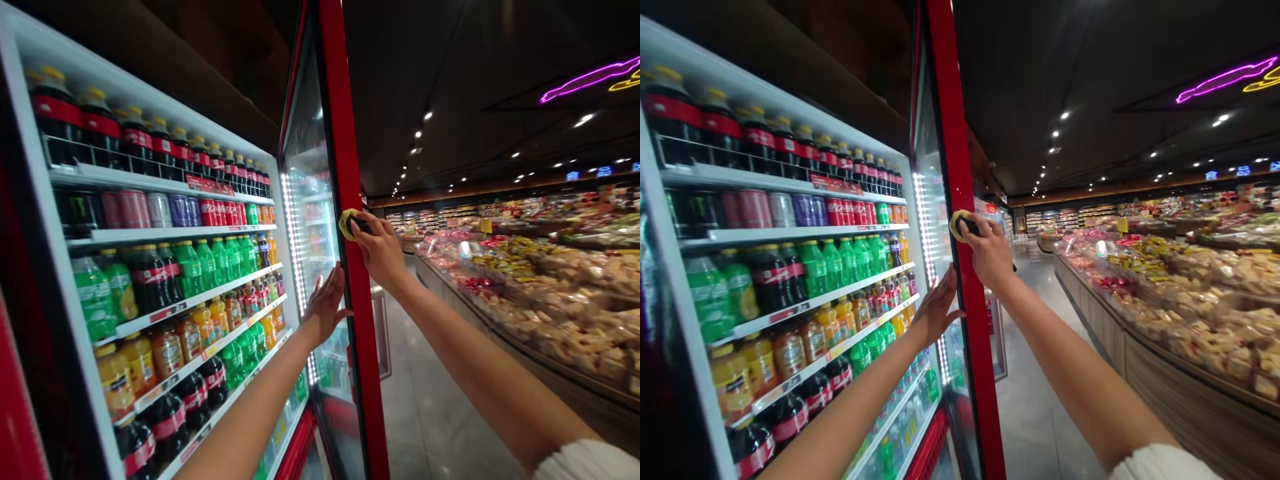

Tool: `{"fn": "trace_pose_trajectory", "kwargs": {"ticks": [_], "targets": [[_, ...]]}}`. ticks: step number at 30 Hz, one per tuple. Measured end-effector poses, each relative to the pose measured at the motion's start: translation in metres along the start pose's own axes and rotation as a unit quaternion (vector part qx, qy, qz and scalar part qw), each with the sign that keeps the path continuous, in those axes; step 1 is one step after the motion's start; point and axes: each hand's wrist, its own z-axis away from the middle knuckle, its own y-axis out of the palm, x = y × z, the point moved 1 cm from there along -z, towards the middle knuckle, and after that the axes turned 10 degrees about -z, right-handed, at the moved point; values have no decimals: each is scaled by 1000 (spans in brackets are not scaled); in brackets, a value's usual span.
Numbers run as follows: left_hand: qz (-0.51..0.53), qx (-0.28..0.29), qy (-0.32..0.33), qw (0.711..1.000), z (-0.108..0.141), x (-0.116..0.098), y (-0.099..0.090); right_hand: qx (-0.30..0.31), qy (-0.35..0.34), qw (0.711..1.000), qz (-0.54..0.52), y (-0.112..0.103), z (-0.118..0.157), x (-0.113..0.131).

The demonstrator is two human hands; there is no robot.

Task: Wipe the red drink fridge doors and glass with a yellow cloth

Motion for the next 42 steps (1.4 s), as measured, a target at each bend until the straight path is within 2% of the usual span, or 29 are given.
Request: {"fn": "trace_pose_trajectory", "kwargs": {"ticks": [2, 3, 7, 9, 12, 15, 17, 20, 22, 24, 26, 31, 33, 35, 39, 42], "targets": [[3, -8, -7, 1000, -3, -4, 4, 3, 12, 1000, -4, 3, 11, -3], [5, -12, -9, 1000, -5, -6, 6, 11, 17, 1000, -5, 5, 26, -4], [20, 9, -6, 1000, -13, -13, 9, 60, 30, 998, -7, 9, 112, -5], [19, 36, 12, 999, -17, -12, 9, 80, 35, 996, -1, 9, 139, -4], [15, 59, 34, 998, -22, -8, 9, 89, 58, 994, 8, 8, 137, -6], [33, 48, 30, 998, -23, -7, 13, 67, 82, 994, 8, 10, 119, -10], [47, 31, 24, 998, -18, -12, 18, 57, 89, 994, 6, 14, 127, -10], [64, 21, 18, 998, 1, -25, 28, 62, 98, 993, 4, 23, 179, -3], [75, 34, 19, 996, 19, -34, 37, 68, 109, 992, 1, 29, 224, 4], [85, 50, 18, 995, 34, -41, 46, 81, 114, 990, -6, 32, 256, 8], [90, 58, 11, 994, 43, -44, 52, 90, 120, 989, -8, 33, 263, 9], [96, 61, 2, 994, 45, -43, 56, 53, 145, 988, -9, 37, 215, 3], [97, 57, -4, 994, 45, -44, 55, 31, 155, 987, -11, 42, 215, 7], [95, 54, -8, 994, 45, -46, 54, 22, 163, 986, -11, 47, 238, 15], [84, 54, -13, 995, 45, -50, 55, 39, 157, 987, -22, 54, 304, 29], [75, 56, -19, 995, 43, -53, 56, 57, 152, 986, -29, 53, 313, 23]]}}
